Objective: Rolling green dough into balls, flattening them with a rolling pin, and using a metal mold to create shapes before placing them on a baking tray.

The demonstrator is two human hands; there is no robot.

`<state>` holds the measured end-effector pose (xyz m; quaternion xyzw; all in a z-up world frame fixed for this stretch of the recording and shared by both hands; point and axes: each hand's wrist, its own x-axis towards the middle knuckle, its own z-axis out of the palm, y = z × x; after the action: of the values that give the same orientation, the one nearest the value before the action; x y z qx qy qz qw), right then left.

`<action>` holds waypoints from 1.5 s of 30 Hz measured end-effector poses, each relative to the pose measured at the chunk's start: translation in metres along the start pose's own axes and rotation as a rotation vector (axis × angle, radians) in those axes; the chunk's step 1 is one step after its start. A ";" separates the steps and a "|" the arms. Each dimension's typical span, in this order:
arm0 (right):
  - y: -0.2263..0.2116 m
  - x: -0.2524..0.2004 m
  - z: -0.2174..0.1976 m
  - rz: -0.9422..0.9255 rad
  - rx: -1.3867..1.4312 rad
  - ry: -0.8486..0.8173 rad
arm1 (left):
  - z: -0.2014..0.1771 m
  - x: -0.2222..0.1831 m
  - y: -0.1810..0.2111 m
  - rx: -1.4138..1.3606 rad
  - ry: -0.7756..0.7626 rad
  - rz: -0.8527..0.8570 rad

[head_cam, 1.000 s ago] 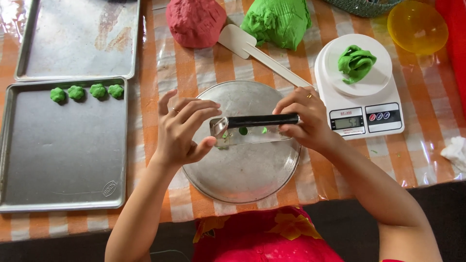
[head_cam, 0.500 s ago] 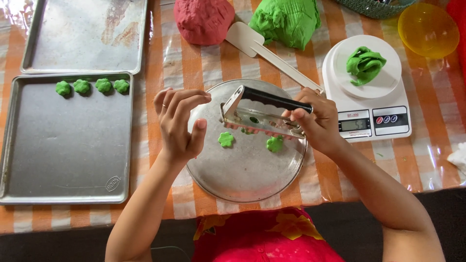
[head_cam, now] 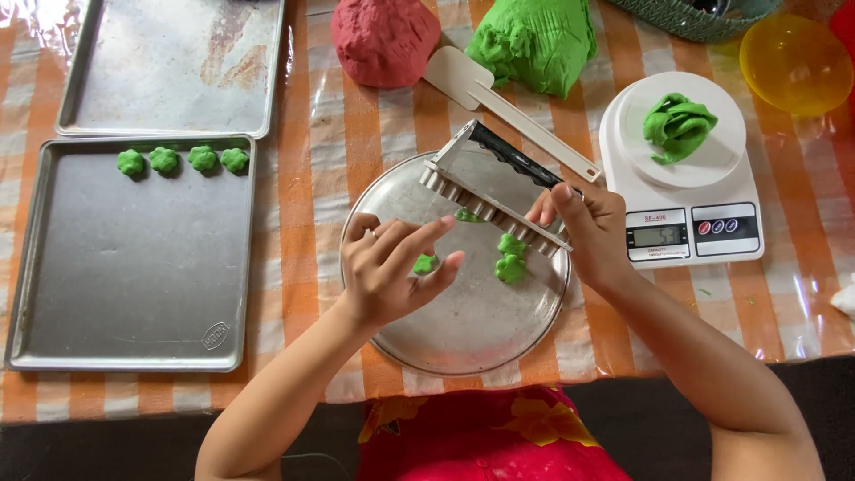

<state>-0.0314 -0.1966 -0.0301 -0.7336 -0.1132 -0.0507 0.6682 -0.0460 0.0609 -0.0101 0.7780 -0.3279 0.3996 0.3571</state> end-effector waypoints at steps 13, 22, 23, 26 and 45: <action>0.014 -0.004 0.005 -0.205 -0.036 0.020 | 0.002 0.005 -0.004 0.025 0.084 -0.002; 0.022 -0.005 0.004 -0.250 -0.052 -0.001 | 0.004 -0.002 -0.009 -0.041 0.058 -0.016; 0.020 -0.005 0.005 -0.250 -0.052 -0.001 | 0.004 -0.004 -0.009 -0.041 0.058 -0.016; 0.017 -0.005 0.006 -0.264 -0.049 0.007 | 0.005 -0.007 -0.009 -0.016 0.063 0.021; 0.005 0.011 -0.030 -0.297 -0.093 0.181 | -0.002 -0.008 -0.006 0.357 -0.387 0.349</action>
<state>-0.0177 -0.2258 -0.0297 -0.7314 -0.1570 -0.2199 0.6262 -0.0462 0.0673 -0.0178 0.8219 -0.4430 0.3507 0.0717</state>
